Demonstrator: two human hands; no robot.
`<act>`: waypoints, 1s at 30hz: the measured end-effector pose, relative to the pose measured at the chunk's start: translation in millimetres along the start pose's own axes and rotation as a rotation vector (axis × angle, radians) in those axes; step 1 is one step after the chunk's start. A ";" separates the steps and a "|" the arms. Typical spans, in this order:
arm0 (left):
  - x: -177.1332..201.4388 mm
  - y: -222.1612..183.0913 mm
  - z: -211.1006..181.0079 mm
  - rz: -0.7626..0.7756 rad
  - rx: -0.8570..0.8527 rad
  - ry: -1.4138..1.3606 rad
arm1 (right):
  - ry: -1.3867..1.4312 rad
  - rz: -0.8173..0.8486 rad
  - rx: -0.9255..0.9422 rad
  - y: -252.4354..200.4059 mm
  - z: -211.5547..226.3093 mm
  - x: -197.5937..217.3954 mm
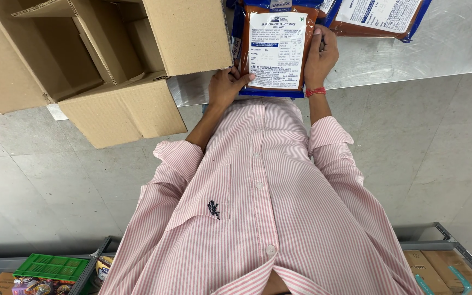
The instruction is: The person packs orange food packets from a pile on a stainless steel table into a partitioned cardboard box, placing them one at a time into the box compartments and pressing them down to fit. They reposition the box and adjust the packets to arrange them inside the compartments.
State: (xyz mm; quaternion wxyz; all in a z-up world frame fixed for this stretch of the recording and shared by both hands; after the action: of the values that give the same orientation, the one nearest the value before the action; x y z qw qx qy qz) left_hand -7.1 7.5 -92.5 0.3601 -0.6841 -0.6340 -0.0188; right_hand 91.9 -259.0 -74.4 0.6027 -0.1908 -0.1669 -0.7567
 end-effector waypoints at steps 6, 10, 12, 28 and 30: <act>3.0 -1.4 -3.0 0.013 0.023 0.001 | -0.006 -0.002 -0.049 -0.4 3.3 -0.2; 3.3 -1.4 -3.4 0.008 0.025 0.004 | -0.008 -0.005 -0.024 -0.2 3.9 -0.1; 3.5 -2.6 -3.8 0.004 0.026 0.002 | -0.012 -0.007 -0.018 -1.0 3.0 0.2; 6.0 -3.3 -7.5 -0.002 0.017 -0.013 | -0.015 -0.011 -0.073 0.0 10.1 1.4; 8.0 -4.5 -10.6 0.019 0.039 -0.028 | -0.021 -0.013 -0.075 -0.7 15.2 2.3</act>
State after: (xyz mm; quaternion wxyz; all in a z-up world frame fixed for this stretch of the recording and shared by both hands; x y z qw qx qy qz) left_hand -4.9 8.5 -78.7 0.3645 -0.6833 -0.6327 0.0066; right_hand 92.1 -253.5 -60.0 0.5885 -0.2200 -0.1461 -0.7641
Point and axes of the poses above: each hand's wrist, its own y-axis towards the middle knuckle, its own x-axis out of the back of the hand, z = x × y, the point moved 2 cm from there along y, towards the middle knuckle, and after that the axes turned 4 degrees about -x, right-handed, at the moved point
